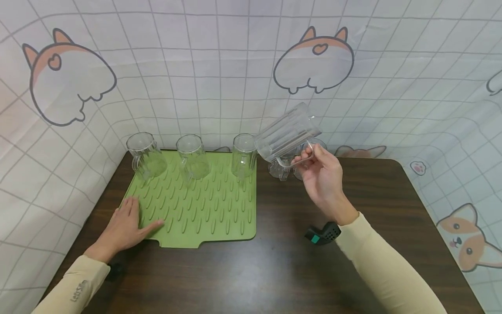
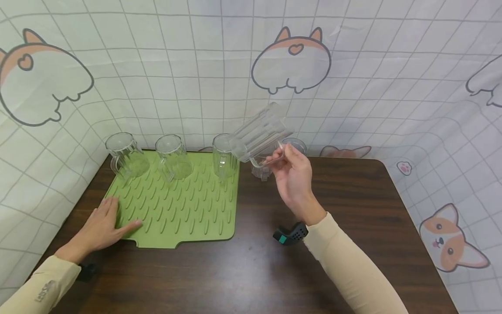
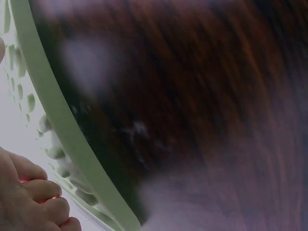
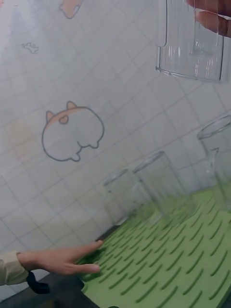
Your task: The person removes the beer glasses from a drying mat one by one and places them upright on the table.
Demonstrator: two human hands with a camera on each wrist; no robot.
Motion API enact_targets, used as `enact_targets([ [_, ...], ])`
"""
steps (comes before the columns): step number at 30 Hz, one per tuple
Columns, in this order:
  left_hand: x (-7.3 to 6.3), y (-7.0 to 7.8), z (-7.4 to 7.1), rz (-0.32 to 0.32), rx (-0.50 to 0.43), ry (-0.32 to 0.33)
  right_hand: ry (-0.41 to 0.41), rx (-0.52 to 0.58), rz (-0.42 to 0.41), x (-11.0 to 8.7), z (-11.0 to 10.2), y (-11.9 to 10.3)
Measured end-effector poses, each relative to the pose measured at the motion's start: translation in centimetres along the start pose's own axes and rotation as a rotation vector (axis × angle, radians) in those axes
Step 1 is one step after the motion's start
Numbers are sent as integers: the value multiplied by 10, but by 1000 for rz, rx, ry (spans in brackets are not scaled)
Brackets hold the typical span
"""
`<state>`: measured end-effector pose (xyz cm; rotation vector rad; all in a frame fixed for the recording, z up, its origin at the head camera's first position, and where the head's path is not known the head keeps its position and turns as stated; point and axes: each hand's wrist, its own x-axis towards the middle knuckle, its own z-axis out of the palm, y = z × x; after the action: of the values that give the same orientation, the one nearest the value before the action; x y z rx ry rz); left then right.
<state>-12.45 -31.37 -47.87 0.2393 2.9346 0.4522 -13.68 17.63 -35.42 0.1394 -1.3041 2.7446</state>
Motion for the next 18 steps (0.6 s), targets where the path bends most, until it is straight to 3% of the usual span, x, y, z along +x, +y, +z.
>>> enact_targets([
  [9, -2, -12, 0, -19, -2, -20, 2, -42, -61, 2, -20, -17],
  [18, 2, -20, 2, -31, 1, -33, 17, 13, -119, 3, -42, -35],
])
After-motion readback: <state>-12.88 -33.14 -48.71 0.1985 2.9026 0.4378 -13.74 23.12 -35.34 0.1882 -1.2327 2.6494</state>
